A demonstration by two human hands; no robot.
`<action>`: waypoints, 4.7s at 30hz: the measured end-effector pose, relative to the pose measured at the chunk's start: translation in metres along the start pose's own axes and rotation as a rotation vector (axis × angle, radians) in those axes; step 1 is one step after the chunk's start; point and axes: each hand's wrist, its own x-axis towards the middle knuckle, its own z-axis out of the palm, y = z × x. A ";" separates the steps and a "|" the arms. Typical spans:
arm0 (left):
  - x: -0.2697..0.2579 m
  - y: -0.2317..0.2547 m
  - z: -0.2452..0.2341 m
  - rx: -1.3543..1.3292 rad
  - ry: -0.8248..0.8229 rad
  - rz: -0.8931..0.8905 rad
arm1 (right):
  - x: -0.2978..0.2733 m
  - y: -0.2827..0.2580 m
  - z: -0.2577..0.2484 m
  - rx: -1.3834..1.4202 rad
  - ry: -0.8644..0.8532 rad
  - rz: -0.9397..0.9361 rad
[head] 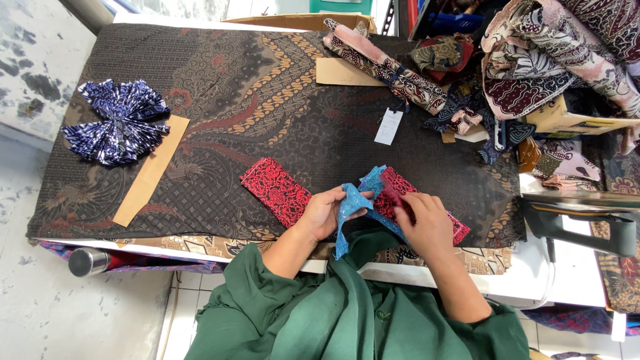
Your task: The person folds several pieces of patterned fabric on a work table. They gather and align the edges of a blue patterned piece, then fold it into a compact stack. The person repeats the process with red and blue patterned pieces, arranging them into neat piles.
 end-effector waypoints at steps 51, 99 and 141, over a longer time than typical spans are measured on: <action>-0.010 0.009 0.052 0.078 0.001 0.200 | -0.040 0.091 0.038 1.216 0.105 0.623; -0.085 0.035 0.027 0.261 0.165 0.423 | -0.005 -0.018 0.001 0.025 0.055 -0.283; 0.034 0.019 0.095 1.642 -0.666 0.951 | 0.000 0.076 -0.038 0.866 -0.823 0.206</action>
